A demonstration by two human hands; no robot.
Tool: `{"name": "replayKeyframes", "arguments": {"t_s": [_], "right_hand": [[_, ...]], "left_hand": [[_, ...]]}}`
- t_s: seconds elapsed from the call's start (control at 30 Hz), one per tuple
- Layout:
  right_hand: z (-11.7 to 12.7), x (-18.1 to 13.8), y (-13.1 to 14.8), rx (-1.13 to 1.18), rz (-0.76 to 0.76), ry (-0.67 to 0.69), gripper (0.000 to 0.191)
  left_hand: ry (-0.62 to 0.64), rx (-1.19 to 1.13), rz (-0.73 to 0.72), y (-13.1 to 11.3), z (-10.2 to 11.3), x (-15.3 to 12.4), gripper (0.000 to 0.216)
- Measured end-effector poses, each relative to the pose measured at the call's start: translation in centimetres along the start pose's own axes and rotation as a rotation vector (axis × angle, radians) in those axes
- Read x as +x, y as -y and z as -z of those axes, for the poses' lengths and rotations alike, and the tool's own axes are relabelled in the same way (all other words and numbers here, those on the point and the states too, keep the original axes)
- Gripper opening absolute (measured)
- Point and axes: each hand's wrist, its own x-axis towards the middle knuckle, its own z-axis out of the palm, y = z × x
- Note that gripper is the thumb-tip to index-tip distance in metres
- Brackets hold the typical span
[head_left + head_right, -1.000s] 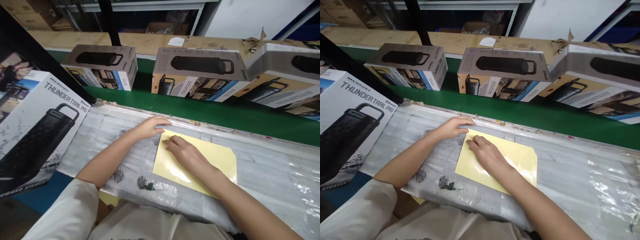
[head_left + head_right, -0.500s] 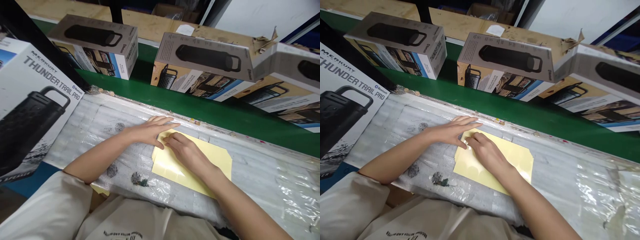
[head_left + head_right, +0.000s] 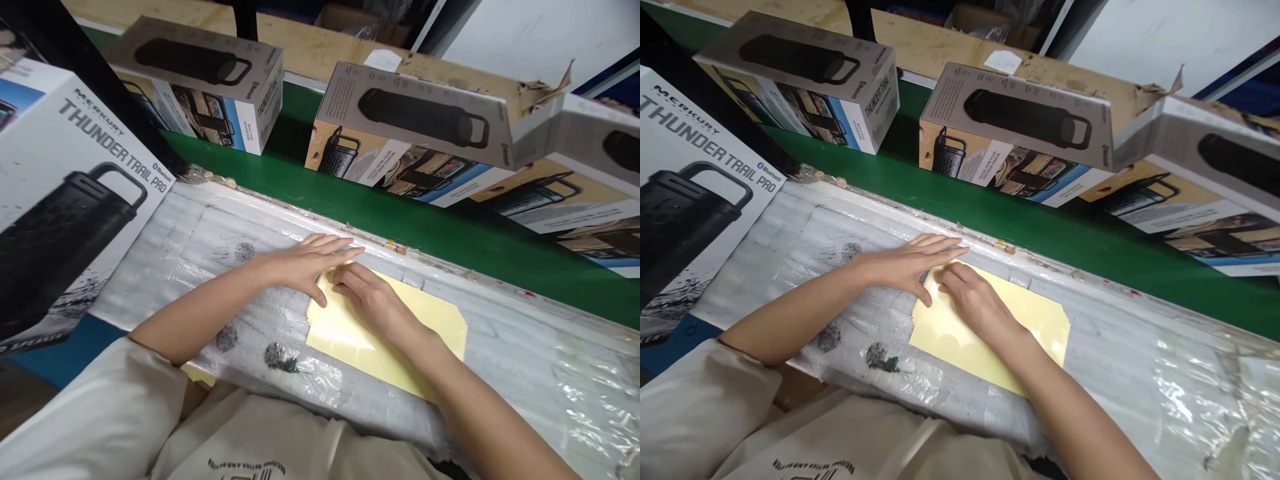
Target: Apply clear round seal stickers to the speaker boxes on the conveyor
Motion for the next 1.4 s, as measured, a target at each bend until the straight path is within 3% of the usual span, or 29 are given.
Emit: {"name": "replayKeyframes", "arguments": {"t_s": [0.17, 0.37, 0.43, 0.5, 0.57, 0.67, 0.73, 0.87, 0.97, 1.2, 1.4], "right_hand": [[-0.2, -1.0, 0.1, 0.003, 0.009, -0.023, 0.037], [0.4, -1.0, 0.5, 0.141, -0.045, -0.096, 0.017], [1.0, -1.6, 0.6, 0.239, -0.116, -0.2, 0.009], [1.6, -2.6, 0.6, 0.313, -0.203, -0.387, 0.004], [2.0, -3.7, 0.6, 0.353, -0.244, -0.501, 0.016], [2.1, -4.7, 0.5, 0.281, -0.14, -0.336, 0.051], [2.0, -4.5, 0.2, 0.148, -0.005, -0.197, 0.063], [2.4, -2.9, -0.4, -0.057, 0.201, -0.025, 0.07], [2.9, -2.0, -0.3, -0.12, 0.273, 0.078, 0.059], [2.2, -1.9, -0.9, -0.179, 0.269, 0.099, 0.038], [2.6, -2.8, -1.4, -0.104, 0.263, 0.051, 0.052]], "left_hand": [[0.015, 0.029, 0.009, -0.1, 0.1, 0.0, 0.119], [0.016, 0.002, 0.004, 0.1, 0.0, 0.1, 0.116], [0.008, -0.008, 0.011, 0.0, 0.1, 0.1, 0.119], [0.01, -0.003, 0.023, -0.3, 0.1, 0.1, 0.122], [0.019, 0.009, 0.041, -0.7, 0.3, 0.1, 0.123], [0.037, 0.016, 0.066, -1.2, 0.6, 0.0, 0.121], [0.049, 0.015, 0.065, -1.2, 0.8, 0.0, 0.118], [0.04, 0.007, 0.047, -0.8, 0.9, 0.0, 0.115], [0.029, 0.0, 0.024, -0.6, 0.6, 0.0, 0.113], [-0.021, 0.031, -0.001, 0.7, -0.3, 0.2, 0.128], [0.021, 0.022, 0.008, 0.9, -0.1, 0.3, 0.131]]}}
